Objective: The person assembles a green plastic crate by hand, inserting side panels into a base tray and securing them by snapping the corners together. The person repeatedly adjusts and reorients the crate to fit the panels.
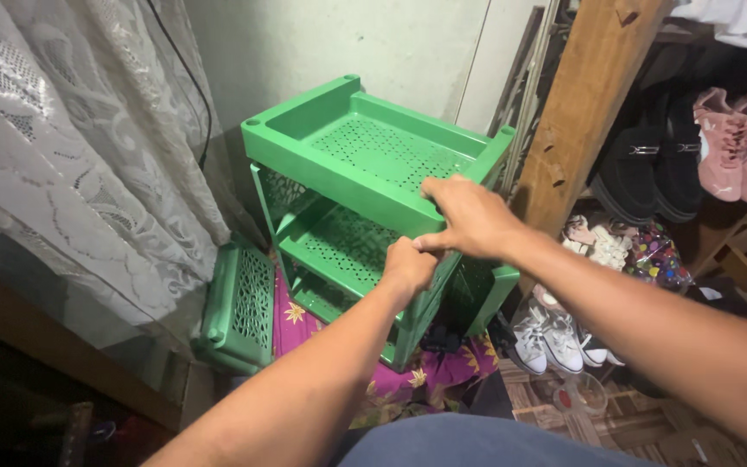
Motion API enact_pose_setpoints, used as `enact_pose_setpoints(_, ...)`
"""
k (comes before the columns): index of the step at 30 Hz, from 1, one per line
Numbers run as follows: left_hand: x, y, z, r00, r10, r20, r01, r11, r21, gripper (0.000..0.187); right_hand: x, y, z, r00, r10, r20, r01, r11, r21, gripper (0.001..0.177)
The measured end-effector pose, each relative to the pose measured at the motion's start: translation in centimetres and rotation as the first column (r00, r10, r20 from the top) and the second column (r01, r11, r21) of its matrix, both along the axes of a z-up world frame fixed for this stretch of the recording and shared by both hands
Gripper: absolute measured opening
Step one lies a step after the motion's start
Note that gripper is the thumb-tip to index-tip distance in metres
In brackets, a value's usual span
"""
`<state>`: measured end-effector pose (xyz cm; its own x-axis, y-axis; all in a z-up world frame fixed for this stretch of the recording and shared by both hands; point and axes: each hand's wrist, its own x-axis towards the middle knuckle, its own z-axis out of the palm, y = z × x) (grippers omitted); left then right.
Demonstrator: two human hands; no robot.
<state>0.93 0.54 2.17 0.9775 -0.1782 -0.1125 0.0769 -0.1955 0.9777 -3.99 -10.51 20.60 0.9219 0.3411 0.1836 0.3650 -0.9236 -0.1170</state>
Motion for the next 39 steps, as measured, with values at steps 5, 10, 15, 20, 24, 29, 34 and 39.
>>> enact_pose_setpoints(5, -0.4, 1.3, 1.2, 0.996, -0.075, -0.051, 0.071, 0.995, -0.077, 0.034, 0.3, 0.4, -0.7, 0.998, 0.052, 0.043, -0.053, 0.999, 0.013, 0.075)
enact_pose_setpoints(10, -1.0, 1.0, 1.6, 0.993, -0.104, -0.055, 0.1, 0.992, -0.077, 0.028, -0.1, -0.3, 0.1, 1.0, -0.016, -0.007, 0.016, 1.0, 0.017, 0.076)
enact_pose_setpoints(15, -0.9, 1.6, 0.9, 0.982, -0.183, -0.052, 0.177, 0.979, -0.102, 0.032, -1.2, 0.5, -0.7, 0.997, 0.055, 0.047, -0.059, 0.994, 0.087, 0.071)
enact_pose_setpoints(20, -0.9, 1.8, 0.7, 0.978, -0.207, -0.034, 0.204, 0.977, -0.062, 0.022, -1.2, 0.6, 0.4, 0.999, -0.033, -0.026, 0.034, 0.999, 0.029, 0.074)
enact_pose_setpoints(24, -1.5, 1.8, 0.9, 0.972, -0.208, -0.109, 0.194, 0.973, -0.122, 0.021, -2.2, 1.0, 0.2, 0.996, 0.039, 0.084, -0.044, 0.997, 0.068, 0.07)
enact_pose_setpoints(29, -2.2, 2.2, 0.7, 0.97, -0.214, -0.116, 0.202, 0.974, -0.107, 0.021, -3.5, 1.7, -0.1, 0.999, -0.037, 0.024, 0.034, 0.994, 0.104, 0.069)
enact_pose_setpoints(34, -2.7, 2.5, -0.6, 0.965, -0.245, -0.092, 0.229, 0.96, -0.162, 0.018, -4.5, 2.5, -0.1, 0.999, -0.038, 0.037, 0.034, 0.995, 0.098, 0.066)
enact_pose_setpoints(39, -2.8, 2.8, -2.1, 0.973, -0.228, -0.032, 0.223, 0.967, -0.125, 0.02, -4.9, 2.8, -0.5, 0.998, -0.03, 0.047, 0.022, 0.987, 0.16, 0.069)
